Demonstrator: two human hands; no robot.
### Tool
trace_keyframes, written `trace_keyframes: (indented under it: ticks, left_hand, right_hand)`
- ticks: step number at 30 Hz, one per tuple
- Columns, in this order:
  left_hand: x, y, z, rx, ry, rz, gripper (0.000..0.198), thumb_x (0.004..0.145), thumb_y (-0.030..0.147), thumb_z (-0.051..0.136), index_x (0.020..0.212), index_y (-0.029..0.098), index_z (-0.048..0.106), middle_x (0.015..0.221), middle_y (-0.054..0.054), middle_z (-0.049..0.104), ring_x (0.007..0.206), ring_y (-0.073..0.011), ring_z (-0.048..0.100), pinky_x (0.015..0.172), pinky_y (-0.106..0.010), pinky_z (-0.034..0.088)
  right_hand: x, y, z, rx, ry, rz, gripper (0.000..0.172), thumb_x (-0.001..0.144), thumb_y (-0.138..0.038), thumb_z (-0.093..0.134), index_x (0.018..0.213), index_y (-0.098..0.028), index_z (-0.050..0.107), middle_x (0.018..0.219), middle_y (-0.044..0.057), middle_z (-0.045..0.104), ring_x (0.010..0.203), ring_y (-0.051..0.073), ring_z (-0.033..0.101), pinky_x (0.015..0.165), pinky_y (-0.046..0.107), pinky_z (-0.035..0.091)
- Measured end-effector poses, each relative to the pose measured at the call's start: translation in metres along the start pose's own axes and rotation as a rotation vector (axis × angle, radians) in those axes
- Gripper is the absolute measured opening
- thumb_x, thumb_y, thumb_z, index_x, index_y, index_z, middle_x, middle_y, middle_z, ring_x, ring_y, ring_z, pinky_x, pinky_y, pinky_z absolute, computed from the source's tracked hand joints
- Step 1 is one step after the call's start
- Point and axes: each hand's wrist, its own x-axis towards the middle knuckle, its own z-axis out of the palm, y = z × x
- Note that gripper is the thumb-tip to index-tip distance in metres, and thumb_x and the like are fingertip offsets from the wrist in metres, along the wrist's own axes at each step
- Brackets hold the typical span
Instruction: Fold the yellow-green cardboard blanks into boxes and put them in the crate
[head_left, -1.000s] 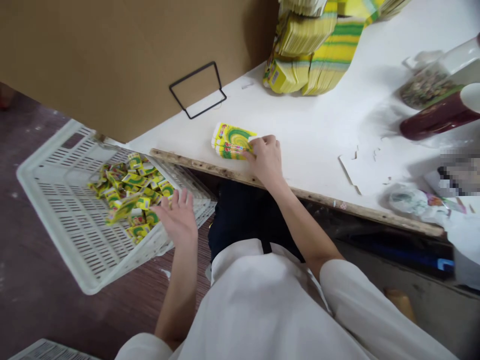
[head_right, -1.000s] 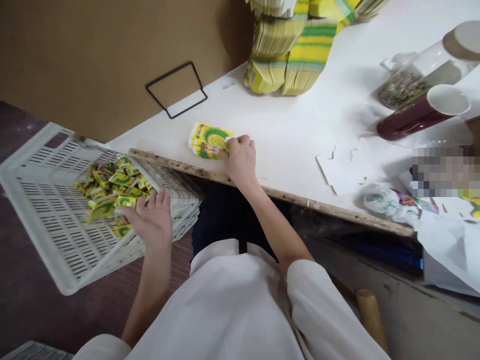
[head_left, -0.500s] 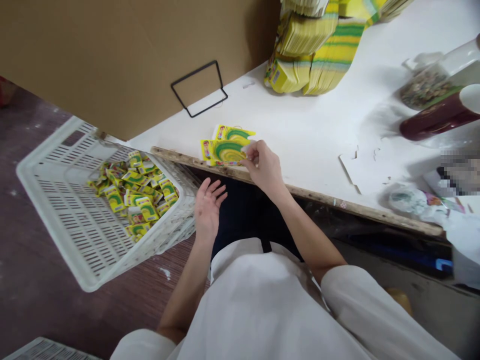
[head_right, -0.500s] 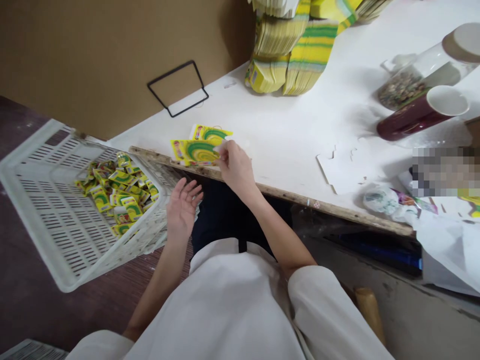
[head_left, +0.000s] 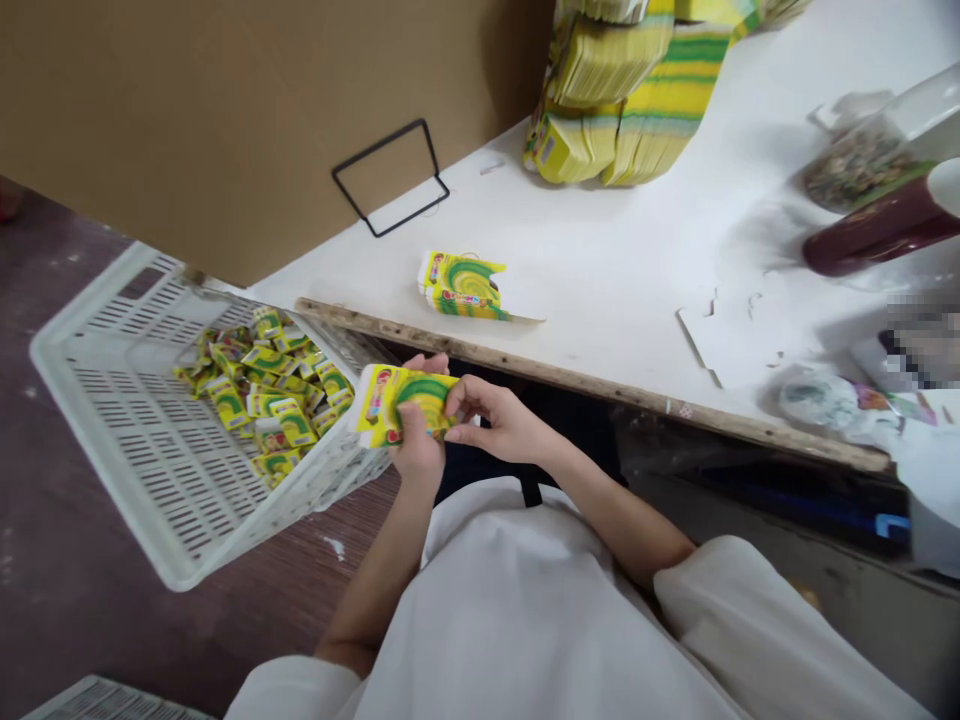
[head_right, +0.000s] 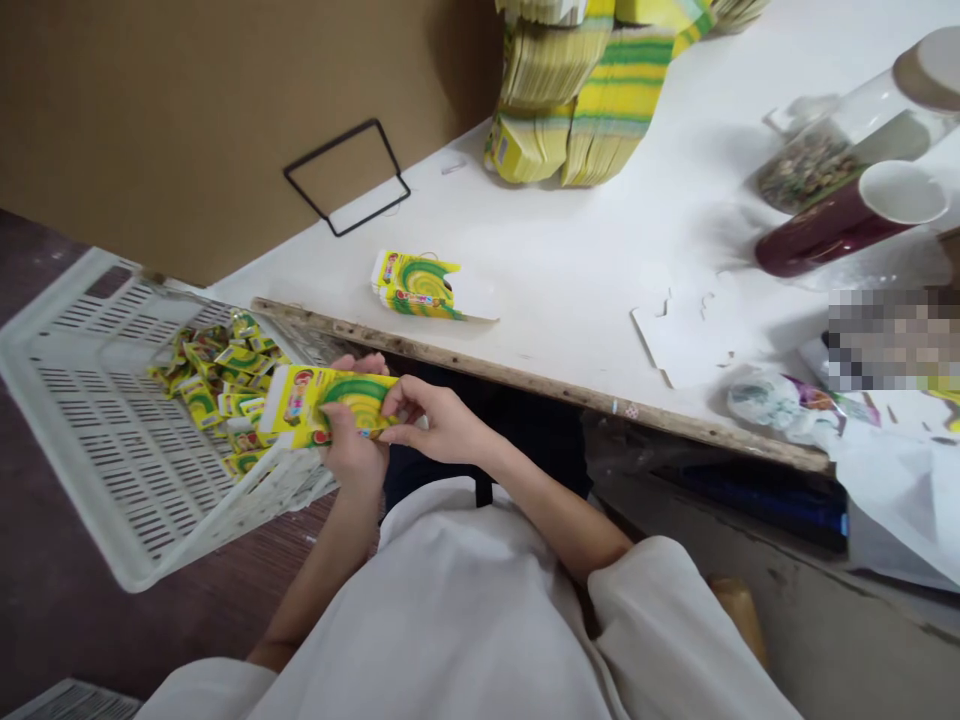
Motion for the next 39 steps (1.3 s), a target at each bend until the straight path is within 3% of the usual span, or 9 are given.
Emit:
trace_keyframes:
  ticks: [5,10,16,22,26,29,33,36,39]
  left_hand:
    - [0.014,0.008,-0.001,-0.219,0.101,-0.042,0.049,0.089,0.074,0.040,0.091,0.026,0.054,0.074,0.000,0.047,0.065,-0.0150,0.052,0.067,-0.029,0.052]
    - [0.009,0.005,-0.008,0.021,0.025,-0.112,0.080,0.079,0.092,0.020,0.105,0.027,0.059,0.087,-0.006,0.061,0.085,-0.0212,0.063,0.079,-0.035,0.055]
    - [0.007,-0.002,-0.012,-0.023,0.186,-0.028,0.039,0.079,0.060,0.074,0.087,0.023,0.065,0.085,0.000,0.070,0.080,-0.0162,0.068,0.079,-0.031,0.057]
    - [0.033,0.023,-0.044,-0.031,-0.178,-0.136,0.081,0.081,0.087,0.037,0.121,0.024,0.067,0.126,-0.013,0.069,0.117,-0.0289,0.066,0.100,-0.045,0.053]
    - [0.033,0.030,-0.051,0.301,-0.532,-0.067,0.098,0.063,0.072,0.077,0.143,0.024,0.049,0.137,-0.015,0.061,0.127,-0.0353,0.058,0.106,-0.050,0.048]
    - [0.018,0.021,-0.038,0.490,-0.567,-0.036,0.079,0.068,0.047,0.084,0.135,0.023,0.049,0.117,-0.010,0.067,0.109,-0.0303,0.066,0.092,-0.044,0.055]
    - [-0.001,0.009,-0.020,0.581,-0.416,0.063,0.072,0.074,0.039,0.079,0.134,0.023,0.042,0.116,-0.009,0.063,0.105,-0.0266,0.065,0.088,-0.041,0.055]
    - [-0.006,0.003,-0.017,0.575,-0.398,0.250,0.080,0.075,0.033,0.077,0.142,0.024,0.033,0.133,-0.014,0.053,0.122,-0.0289,0.058,0.098,-0.043,0.051]
    - [-0.007,0.000,-0.019,0.585,-0.391,0.391,0.072,0.074,0.024,0.073,0.136,0.026,0.037,0.124,-0.011,0.055,0.117,-0.0270,0.060,0.097,-0.043,0.052]
  right_hand:
    - [-0.003,0.000,0.017,-0.049,-0.029,0.008,0.052,0.071,-0.052,0.084,0.100,-0.020,0.054,0.091,0.000,0.056,0.075,0.013,0.051,0.065,0.025,0.048]
    - [0.001,-0.001,0.009,-0.127,0.167,0.030,0.041,0.081,-0.047,0.076,0.103,-0.021,0.056,0.085,-0.002,0.058,0.069,0.012,0.052,0.062,0.025,0.044]
    - [0.003,-0.019,-0.013,-0.310,0.235,-0.131,0.017,0.095,-0.035,0.061,0.090,-0.019,0.065,0.082,0.001,0.066,0.071,0.015,0.059,0.065,0.027,0.046]
    - [0.000,-0.043,-0.039,-0.787,0.225,-0.268,0.021,0.098,-0.022,0.055,0.098,-0.027,0.076,0.095,0.006,0.071,0.092,0.023,0.059,0.090,0.042,0.048]
    - [-0.003,-0.047,-0.034,-0.908,-0.021,-0.314,0.030,0.098,-0.019,0.053,0.098,-0.038,0.077,0.096,0.001,0.072,0.105,0.024,0.056,0.116,0.052,0.030]
    - [-0.005,-0.039,-0.021,-0.837,0.122,-0.329,0.027,0.097,-0.025,0.058,0.116,-0.041,0.070,0.115,0.001,0.067,0.121,0.026,0.054,0.125,0.055,0.018]
    - [-0.003,-0.019,-0.008,-0.447,0.487,-0.228,0.069,0.087,-0.048,0.070,0.147,-0.027,0.043,0.149,0.012,0.047,0.139,0.033,0.043,0.119,0.053,0.035]
    - [-0.001,-0.007,-0.002,-0.089,0.333,-0.002,0.067,0.089,-0.053,0.065,0.144,-0.021,0.045,0.140,0.014,0.057,0.129,0.029,0.056,0.110,0.047,0.047]
    - [0.001,-0.001,-0.001,0.131,0.158,0.140,0.064,0.086,-0.057,0.068,0.137,-0.021,0.054,0.129,0.011,0.066,0.122,0.027,0.063,0.106,0.044,0.052]
